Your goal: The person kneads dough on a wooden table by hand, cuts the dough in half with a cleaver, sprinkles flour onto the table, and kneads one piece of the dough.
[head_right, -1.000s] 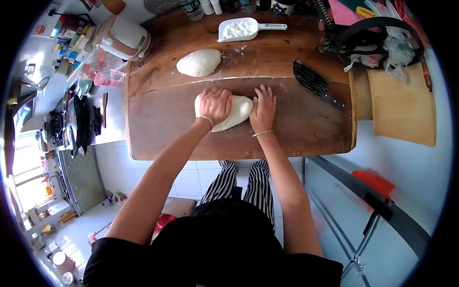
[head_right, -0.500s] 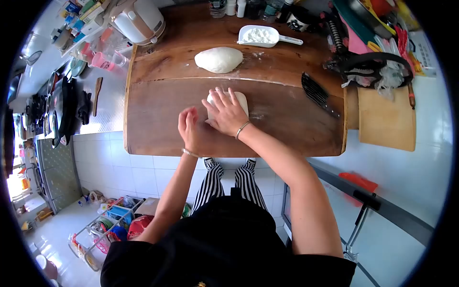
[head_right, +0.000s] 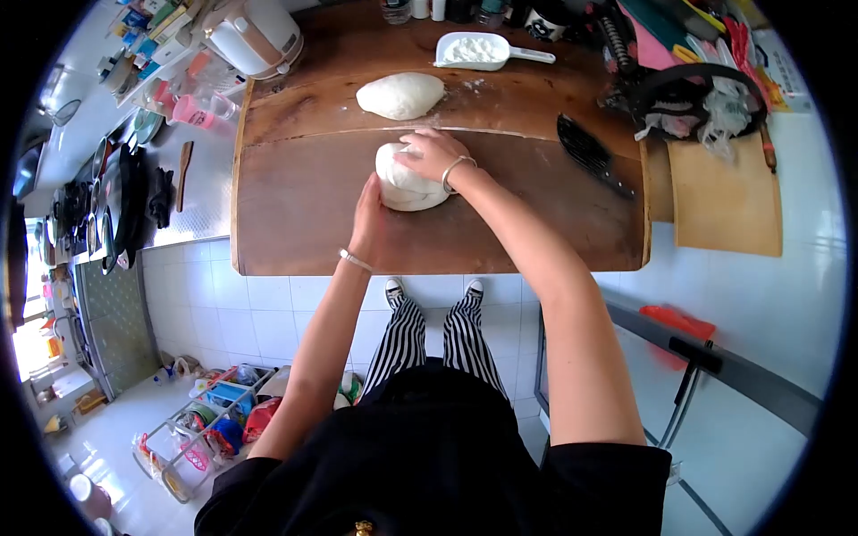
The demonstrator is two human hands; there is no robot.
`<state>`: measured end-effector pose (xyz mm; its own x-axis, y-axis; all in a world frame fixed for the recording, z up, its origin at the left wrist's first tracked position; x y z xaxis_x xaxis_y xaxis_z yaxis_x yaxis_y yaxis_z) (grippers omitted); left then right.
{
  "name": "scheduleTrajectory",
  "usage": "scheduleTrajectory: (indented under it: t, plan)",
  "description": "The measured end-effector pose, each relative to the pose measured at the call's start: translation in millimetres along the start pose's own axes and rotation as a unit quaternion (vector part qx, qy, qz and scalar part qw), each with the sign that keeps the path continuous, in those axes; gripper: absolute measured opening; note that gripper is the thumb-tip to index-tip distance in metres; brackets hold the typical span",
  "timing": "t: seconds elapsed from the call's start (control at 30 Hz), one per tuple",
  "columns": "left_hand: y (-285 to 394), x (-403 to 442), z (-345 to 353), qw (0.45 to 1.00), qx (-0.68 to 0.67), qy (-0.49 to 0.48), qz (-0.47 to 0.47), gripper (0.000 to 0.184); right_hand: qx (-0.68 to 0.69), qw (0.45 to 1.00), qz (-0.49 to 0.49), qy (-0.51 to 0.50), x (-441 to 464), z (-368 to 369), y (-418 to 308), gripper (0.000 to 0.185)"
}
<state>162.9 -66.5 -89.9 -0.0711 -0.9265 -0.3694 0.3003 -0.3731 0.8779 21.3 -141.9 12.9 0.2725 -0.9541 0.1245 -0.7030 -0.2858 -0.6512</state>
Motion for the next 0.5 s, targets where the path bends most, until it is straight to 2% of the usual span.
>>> scheduleTrajectory:
  t: [0.03,0.07,0.1,0.13,0.17,0.2,0.23,0.27,0.3,0.33,0.4,0.43,0.5]
  plan:
    - [7.2,-4.4,14.7,0.995,0.084,0.051,-0.031,0.059,-0.012,0.996,0.088,-0.016,-12.6,-6.3,9.7,0.046]
    - [19.0,0.2,28.2,0.995,0.083,0.047,-0.029,0.059,-0.025,0.984,0.175,-0.032,-33.0,-13.8,16.5,0.049]
    - [26.4,8.5,49.7,0.992,0.127,-0.001,-0.027,0.055,-0.042,0.977,0.21,0.012,-60.3,-19.1,30.5,0.054]
    - [28.8,15.8,71.5,0.983,0.172,-0.05,-0.025,0.053,0.006,0.963,0.266,0.041,-92.9,-28.7,39.5,0.055]
    - [30.8,25.6,94.9,0.94,0.328,-0.087,0.044,0.05,0.063,0.943,0.316,0.089,-126.0,-42.2,43.4,0.053]
    - [26.8,28.5,122.8,0.866,0.472,-0.119,0.114,0.049,0.061,0.941,0.32,0.094,-147.9,-43.7,42.4,0.053]
    - [33.5,10.0,145.3,0.823,0.539,-0.097,0.15,0.045,0.048,0.934,0.317,0.157,-168.7,-52.5,43.8,0.052]
    - [36.7,-1.9,158.4,0.806,0.565,-0.064,0.164,0.04,0.035,0.924,0.312,0.217,-182.0,-61.9,49.6,0.051]
    - [43.3,-12.1,166.4,0.793,0.572,-0.026,0.209,0.039,0.016,0.929,0.2,0.31,-175.6,-79.1,33.1,0.043]
    - [48.6,-17.8,170.2,0.775,0.579,0.012,0.253,0.038,0.019,0.928,0.204,0.311,-165.7,-72.9,42.0,0.043]
    - [49.9,-6.3,168.9,0.778,0.562,0.009,0.281,0.033,0.029,0.936,0.13,0.327,-131.4,-67.6,47.9,0.034]
    - [49.5,-5.6,166.3,0.783,0.543,0.007,0.303,0.029,0.036,0.938,0.147,0.31,-123.7,-60.3,56.6,0.027]
    - [49.7,12.7,172.0,0.779,0.558,-0.008,0.286,0.026,0.04,0.94,0.175,0.29,-106.5,-60.9,76.7,0.026]
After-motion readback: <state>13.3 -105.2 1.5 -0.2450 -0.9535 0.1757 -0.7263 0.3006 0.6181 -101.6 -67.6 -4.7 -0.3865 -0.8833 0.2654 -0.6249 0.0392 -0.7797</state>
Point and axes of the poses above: each hand's wrist, its own x-axis towards the middle knuckle, its own z-axis out of the palm, y = z × x, the point moved 10 cm from there along x, towards the middle knuckle, and after that the axes turned 6 degrees about x, right-handed, at the moved point
